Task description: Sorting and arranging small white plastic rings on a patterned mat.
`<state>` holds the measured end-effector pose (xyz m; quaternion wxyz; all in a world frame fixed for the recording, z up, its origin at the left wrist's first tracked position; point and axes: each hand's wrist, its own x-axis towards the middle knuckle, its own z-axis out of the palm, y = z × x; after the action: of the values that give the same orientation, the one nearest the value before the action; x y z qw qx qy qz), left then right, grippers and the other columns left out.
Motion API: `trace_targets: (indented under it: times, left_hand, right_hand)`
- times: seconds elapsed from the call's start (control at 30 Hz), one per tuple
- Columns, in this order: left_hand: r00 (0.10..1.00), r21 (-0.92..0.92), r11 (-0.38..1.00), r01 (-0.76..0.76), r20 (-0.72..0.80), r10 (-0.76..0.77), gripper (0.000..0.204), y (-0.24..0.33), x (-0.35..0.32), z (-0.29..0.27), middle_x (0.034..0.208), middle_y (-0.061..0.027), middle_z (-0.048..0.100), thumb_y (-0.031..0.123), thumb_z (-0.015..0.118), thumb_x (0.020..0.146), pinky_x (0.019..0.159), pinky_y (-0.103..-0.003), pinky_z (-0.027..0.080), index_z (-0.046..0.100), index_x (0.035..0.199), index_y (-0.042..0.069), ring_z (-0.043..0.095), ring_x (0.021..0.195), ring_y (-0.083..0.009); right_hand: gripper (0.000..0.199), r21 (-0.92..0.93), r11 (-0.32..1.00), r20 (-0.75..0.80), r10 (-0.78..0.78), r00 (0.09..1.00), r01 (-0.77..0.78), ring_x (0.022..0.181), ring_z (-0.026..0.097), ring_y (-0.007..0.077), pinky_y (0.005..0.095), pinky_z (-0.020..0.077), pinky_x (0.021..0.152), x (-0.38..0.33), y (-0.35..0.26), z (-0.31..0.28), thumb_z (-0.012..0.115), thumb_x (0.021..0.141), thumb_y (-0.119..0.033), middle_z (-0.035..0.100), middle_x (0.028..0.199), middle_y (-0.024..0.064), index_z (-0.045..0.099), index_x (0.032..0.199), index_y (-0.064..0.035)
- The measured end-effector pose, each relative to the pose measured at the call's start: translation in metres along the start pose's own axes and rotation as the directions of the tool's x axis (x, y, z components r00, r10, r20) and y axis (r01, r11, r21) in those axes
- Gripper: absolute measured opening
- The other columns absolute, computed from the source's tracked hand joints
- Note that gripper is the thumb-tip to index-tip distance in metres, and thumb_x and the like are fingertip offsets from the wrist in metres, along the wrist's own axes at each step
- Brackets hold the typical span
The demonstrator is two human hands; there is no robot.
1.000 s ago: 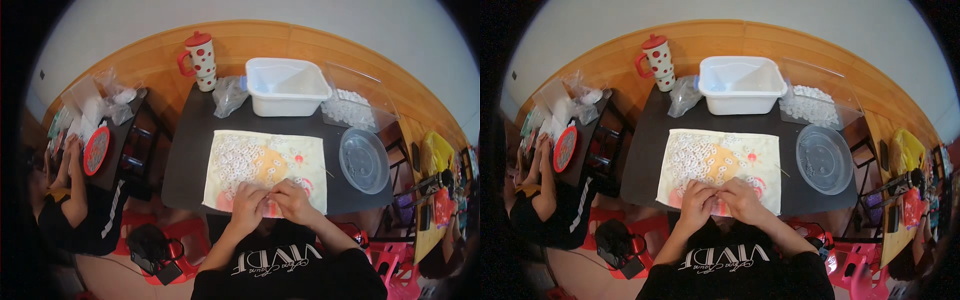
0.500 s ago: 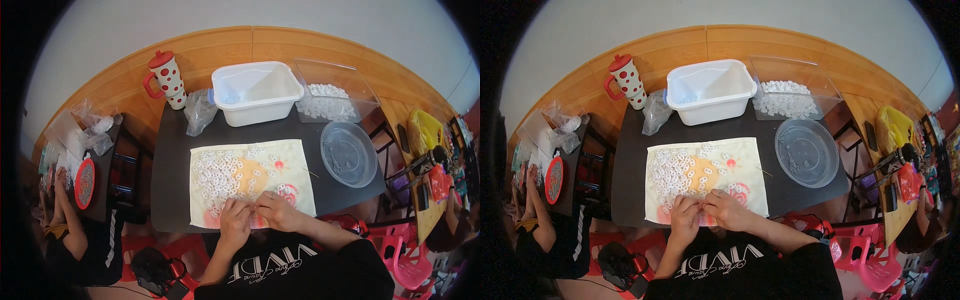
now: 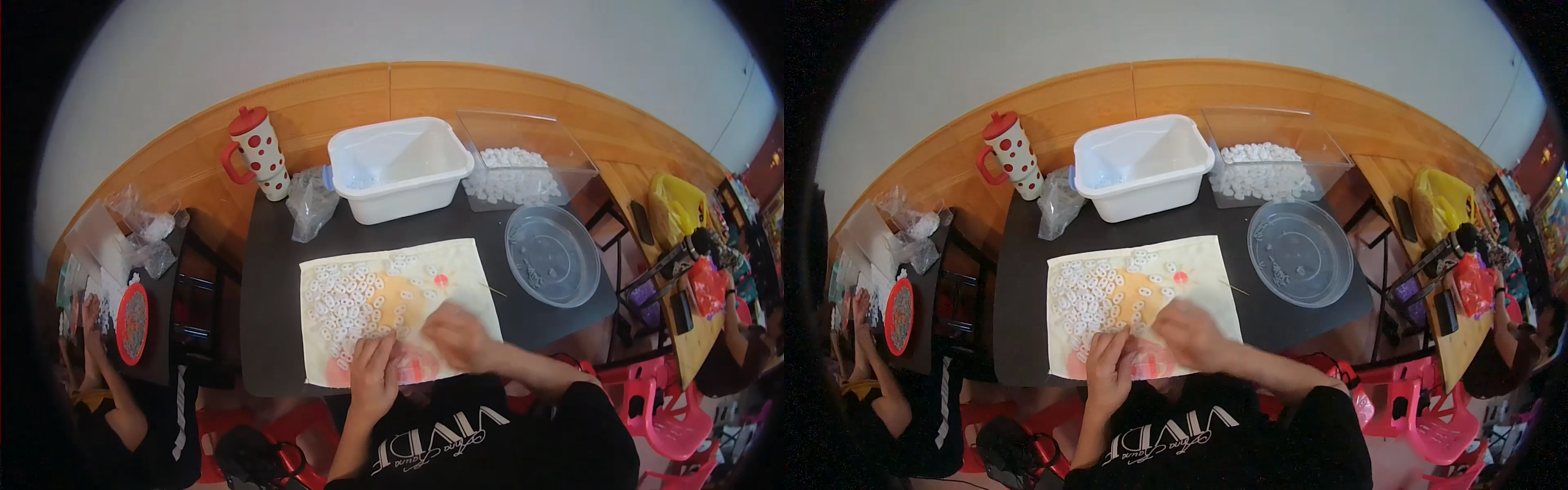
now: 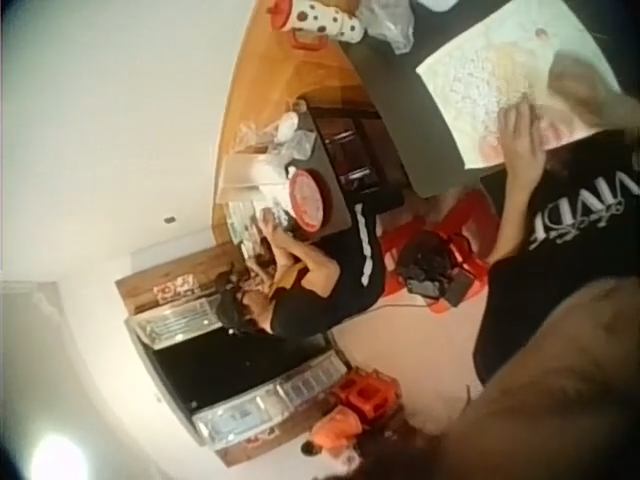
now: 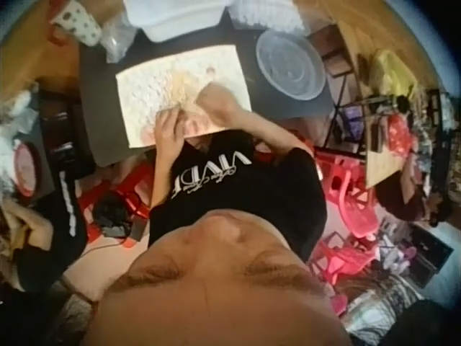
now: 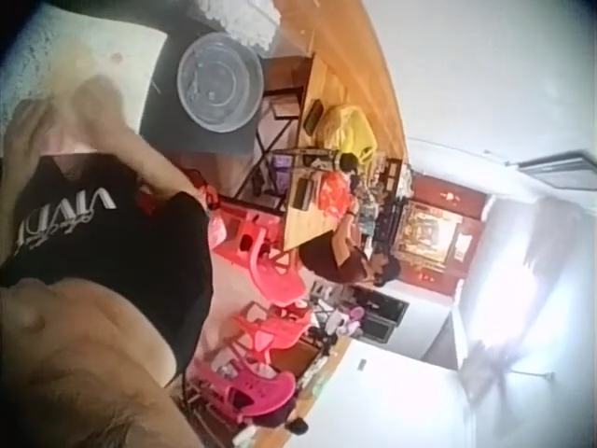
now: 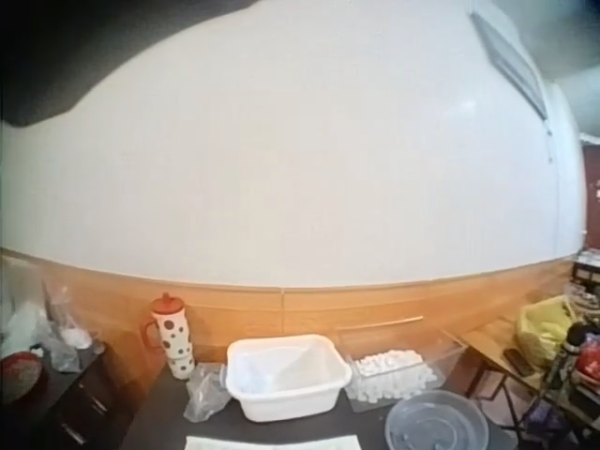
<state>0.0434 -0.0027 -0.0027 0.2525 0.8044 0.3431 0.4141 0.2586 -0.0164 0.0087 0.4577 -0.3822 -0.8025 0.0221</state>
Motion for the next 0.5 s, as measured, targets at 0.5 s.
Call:
trace_targets:
  times: [0.5]
  left_hand:
    - [0.994, 0.055, 0.994, -0.094, -0.050, 0.096, 0.027, 0.001, -0.004, 0.002, 0.095, -0.0165, 0.064, -0.007, 0.068, 0.076, 0.075, -0.041, 0.050, 0.067, 0.102, -0.005, 0.059, 0.087, -0.0352]
  right_hand:
    - [0.004, -0.105, 0.972, 0.135, 0.222, 0.966, -0.208, 0.079, 0.063, 0.0282, 0.0369, 0.0502, 0.069, 0.040, 0.081, -0.066, 0.066, 0.085, -0.001, 0.062, 0.083, 0.0132, 0.067, 0.088, -0.0008]
